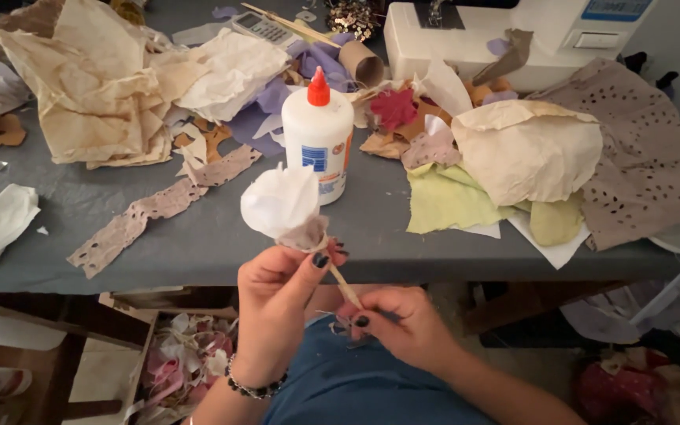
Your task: Assembling a decorative paper rose by gluing paper petals and a stem wrap onto a wooden stick.
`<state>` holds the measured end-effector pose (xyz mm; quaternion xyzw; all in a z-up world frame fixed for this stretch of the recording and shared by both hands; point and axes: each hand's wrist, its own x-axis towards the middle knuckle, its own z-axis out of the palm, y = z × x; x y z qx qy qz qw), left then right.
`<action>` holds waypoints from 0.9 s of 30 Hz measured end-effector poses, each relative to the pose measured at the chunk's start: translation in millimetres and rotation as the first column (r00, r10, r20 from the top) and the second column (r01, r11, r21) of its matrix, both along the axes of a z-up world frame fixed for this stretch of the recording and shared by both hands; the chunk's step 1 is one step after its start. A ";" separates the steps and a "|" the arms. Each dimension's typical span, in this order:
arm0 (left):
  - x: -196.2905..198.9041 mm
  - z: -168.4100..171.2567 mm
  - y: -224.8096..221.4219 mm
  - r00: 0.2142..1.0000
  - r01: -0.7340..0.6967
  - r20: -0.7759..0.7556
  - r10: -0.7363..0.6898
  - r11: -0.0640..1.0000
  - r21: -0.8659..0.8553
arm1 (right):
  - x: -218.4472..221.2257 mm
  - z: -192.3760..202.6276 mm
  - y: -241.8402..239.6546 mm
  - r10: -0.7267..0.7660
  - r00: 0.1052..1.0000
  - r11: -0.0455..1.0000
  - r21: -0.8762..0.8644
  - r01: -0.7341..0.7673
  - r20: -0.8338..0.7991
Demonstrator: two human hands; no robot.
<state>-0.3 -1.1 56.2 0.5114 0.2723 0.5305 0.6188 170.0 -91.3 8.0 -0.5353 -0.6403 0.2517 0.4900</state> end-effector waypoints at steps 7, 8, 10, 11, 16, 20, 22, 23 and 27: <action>1.1 -18.1 11.2 0.917 0.288 0.302 -0.259 0.956 -0.055 | 12.2 -25.9 -4.9 0.255 0.741 0.854 -0.215 -0.474 -0.622; 1.2 -20.8 13.1 0.873 0.377 0.354 -0.335 0.925 -0.054 | 12.3 -29.8 -6.2 0.269 0.702 0.834 -0.204 -0.512 -0.660; -1.3 -21.7 19.3 0.847 0.429 0.371 -0.380 0.901 -0.058 | 12.0 -29.8 -7.1 0.290 0.677 0.817 -0.193 -0.543 -0.676; -2.8 -22.0 22.5 0.819 0.479 0.391 -0.421 0.876 -0.059 | 11.8 -29.6 -7.6 0.313 0.653 0.798 -0.182 -0.575 -0.690; -9.4 -22.4 27.9 0.827 0.485 0.370 -0.423 0.869 -0.092 | 10.9 -34.6 -8.5 0.341 0.576 0.758 -0.145 -0.636 -0.743; -12.9 -23.0 30.0 0.816 0.510 0.362 -0.451 0.856 -0.083 | 12.4 -42.4 -11.1 0.365 0.463 0.666 -0.121 -0.736 -0.808; -12.0 -27.5 31.3 0.818 0.509 0.371 -0.440 0.854 -0.109 | 11.1 -49.1 -11.1 0.337 0.405 0.655 -0.098 -0.750 -0.850; -11.9 -29.9 31.8 0.820 0.507 0.379 -0.429 0.851 -0.136 | 10.2 -52.5 -11.3 0.306 0.345 0.645 -0.074 -0.761 -0.887; -9.5 -35.8 33.9 0.827 0.498 0.382 -0.413 0.853 -0.155 | 8.9 -70.4 -12.1 0.261 0.202 0.627 0.007 -0.779 -0.944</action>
